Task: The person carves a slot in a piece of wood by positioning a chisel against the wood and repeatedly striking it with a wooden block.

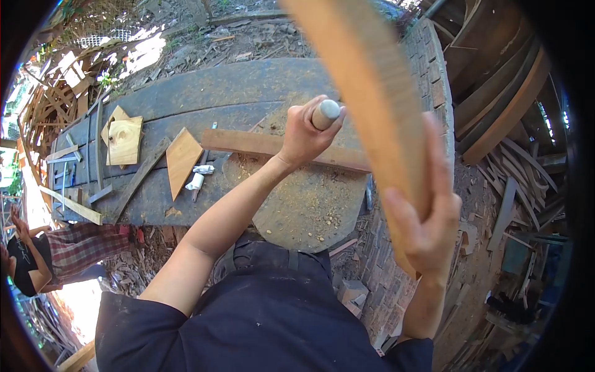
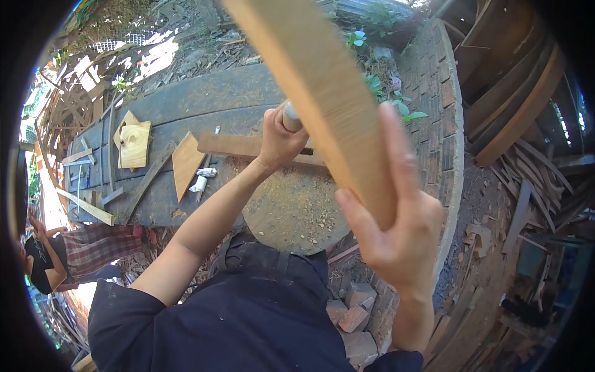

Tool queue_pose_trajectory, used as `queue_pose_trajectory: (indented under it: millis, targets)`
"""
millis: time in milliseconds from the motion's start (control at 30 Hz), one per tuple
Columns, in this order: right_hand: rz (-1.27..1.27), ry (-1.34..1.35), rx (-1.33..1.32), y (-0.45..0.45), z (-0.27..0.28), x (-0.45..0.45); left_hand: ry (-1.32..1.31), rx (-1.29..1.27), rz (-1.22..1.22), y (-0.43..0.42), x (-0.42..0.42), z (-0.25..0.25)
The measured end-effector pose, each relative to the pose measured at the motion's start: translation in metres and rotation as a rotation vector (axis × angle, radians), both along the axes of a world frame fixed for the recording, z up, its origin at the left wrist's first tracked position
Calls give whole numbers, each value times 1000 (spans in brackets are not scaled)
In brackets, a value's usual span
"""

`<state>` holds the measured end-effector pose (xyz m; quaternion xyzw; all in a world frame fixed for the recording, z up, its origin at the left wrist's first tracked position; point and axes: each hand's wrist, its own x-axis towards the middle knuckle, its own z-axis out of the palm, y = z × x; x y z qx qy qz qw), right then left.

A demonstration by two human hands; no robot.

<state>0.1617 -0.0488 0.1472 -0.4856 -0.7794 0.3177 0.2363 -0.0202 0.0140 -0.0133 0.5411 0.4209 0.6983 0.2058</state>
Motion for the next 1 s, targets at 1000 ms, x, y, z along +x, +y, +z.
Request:
queue_pose_trajectory:
  millis: [1000]
  targets:
    - [-281, -93, -148, 1, -200, 49, -1405, -266, 190, -46, -102, -13]
